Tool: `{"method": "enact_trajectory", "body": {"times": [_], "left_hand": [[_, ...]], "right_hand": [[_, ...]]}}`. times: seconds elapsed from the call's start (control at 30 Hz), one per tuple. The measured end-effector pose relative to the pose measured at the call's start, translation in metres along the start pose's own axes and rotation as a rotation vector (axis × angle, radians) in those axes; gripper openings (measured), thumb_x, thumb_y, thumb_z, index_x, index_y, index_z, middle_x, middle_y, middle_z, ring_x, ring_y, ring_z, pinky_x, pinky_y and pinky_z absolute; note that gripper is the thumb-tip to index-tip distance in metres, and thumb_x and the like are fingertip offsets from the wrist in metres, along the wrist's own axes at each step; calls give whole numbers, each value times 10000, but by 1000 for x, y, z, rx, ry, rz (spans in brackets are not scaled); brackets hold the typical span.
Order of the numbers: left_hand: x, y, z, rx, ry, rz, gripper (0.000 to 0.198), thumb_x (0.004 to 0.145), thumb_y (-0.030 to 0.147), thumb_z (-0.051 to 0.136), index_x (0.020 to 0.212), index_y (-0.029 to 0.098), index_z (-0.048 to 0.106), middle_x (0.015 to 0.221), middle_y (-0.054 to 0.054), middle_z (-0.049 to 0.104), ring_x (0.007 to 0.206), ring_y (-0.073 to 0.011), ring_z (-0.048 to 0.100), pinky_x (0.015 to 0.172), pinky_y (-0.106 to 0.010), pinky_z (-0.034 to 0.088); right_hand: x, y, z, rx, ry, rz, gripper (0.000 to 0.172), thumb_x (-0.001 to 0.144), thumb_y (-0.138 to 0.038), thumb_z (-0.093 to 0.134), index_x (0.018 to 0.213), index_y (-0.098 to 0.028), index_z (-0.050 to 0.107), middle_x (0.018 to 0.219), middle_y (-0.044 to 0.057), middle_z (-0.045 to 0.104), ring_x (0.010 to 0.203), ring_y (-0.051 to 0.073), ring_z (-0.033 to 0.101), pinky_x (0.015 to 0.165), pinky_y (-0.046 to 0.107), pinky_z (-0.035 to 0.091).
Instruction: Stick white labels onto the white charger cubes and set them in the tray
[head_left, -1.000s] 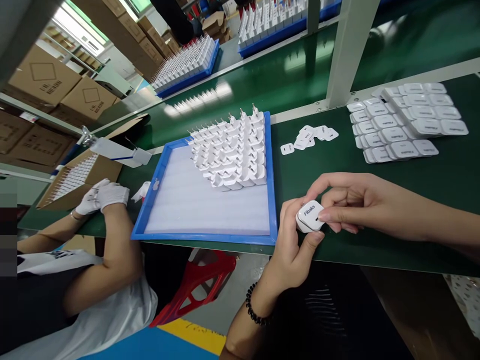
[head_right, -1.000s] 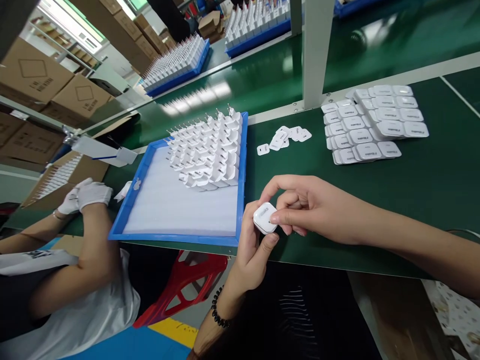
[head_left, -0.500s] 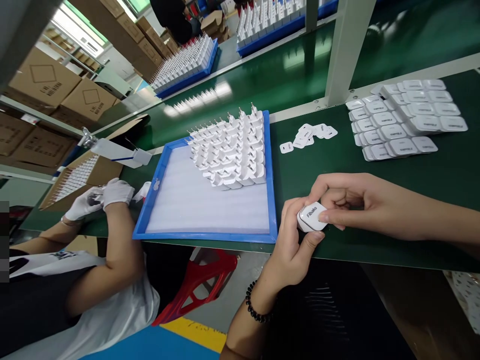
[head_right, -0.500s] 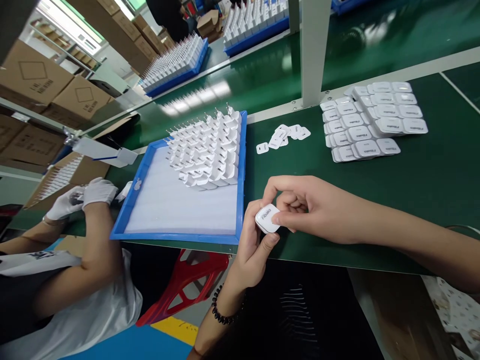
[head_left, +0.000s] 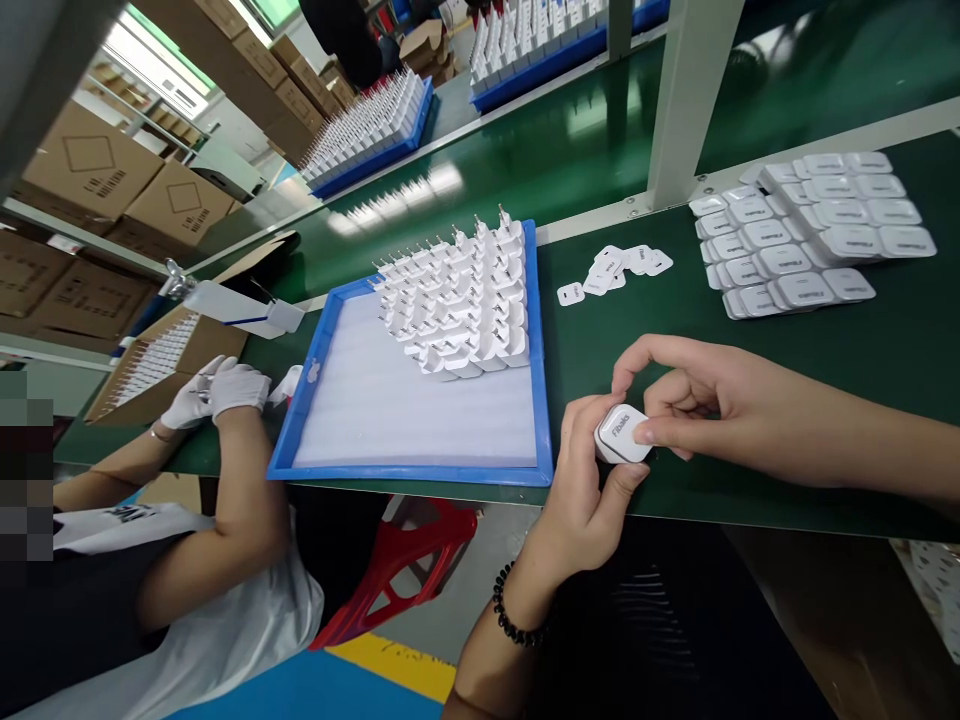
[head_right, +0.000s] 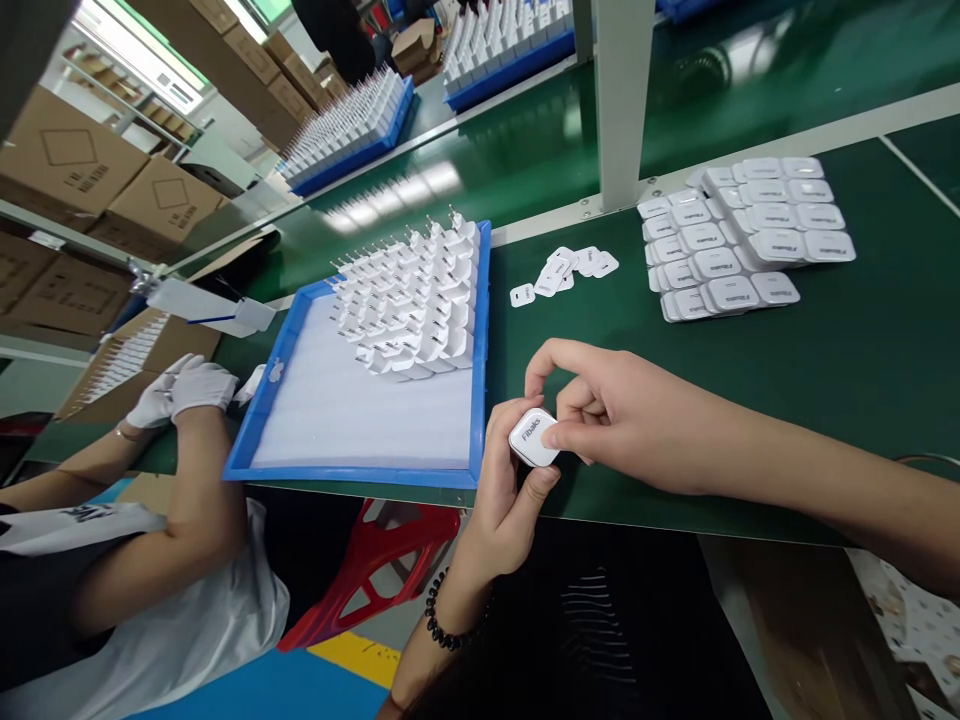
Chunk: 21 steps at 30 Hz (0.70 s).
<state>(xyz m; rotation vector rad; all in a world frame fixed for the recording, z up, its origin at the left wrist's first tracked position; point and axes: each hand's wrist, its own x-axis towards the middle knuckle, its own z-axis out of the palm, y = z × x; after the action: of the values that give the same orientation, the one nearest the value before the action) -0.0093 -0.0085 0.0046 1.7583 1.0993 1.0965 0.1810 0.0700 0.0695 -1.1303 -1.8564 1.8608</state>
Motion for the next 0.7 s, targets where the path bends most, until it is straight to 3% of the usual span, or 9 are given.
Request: {"method": "enact_trajectory", "body": {"times": [0.47,0.7], "left_hand": [[1,1,-1,30,-20,22,479,1050,396,510,1496,246,423,1321,-133,539,1191,-274,527,1033,-448,476],[0,2,-1,34,-30,25,463,1048,364,525,1486,247,434,1319,-130,539,1190,-267,530,1039,-437,475]], "right_hand": [[-1,-8,-1,139,-17,129,289,825,-290,712,998,-239,486,562,-74,564,520,111,361,533,261,251],[0,-6,-2,169,-45,159,343,804,-297,736,986,-241,452,572,-66,593,501,109,423,521,244,283]]}}
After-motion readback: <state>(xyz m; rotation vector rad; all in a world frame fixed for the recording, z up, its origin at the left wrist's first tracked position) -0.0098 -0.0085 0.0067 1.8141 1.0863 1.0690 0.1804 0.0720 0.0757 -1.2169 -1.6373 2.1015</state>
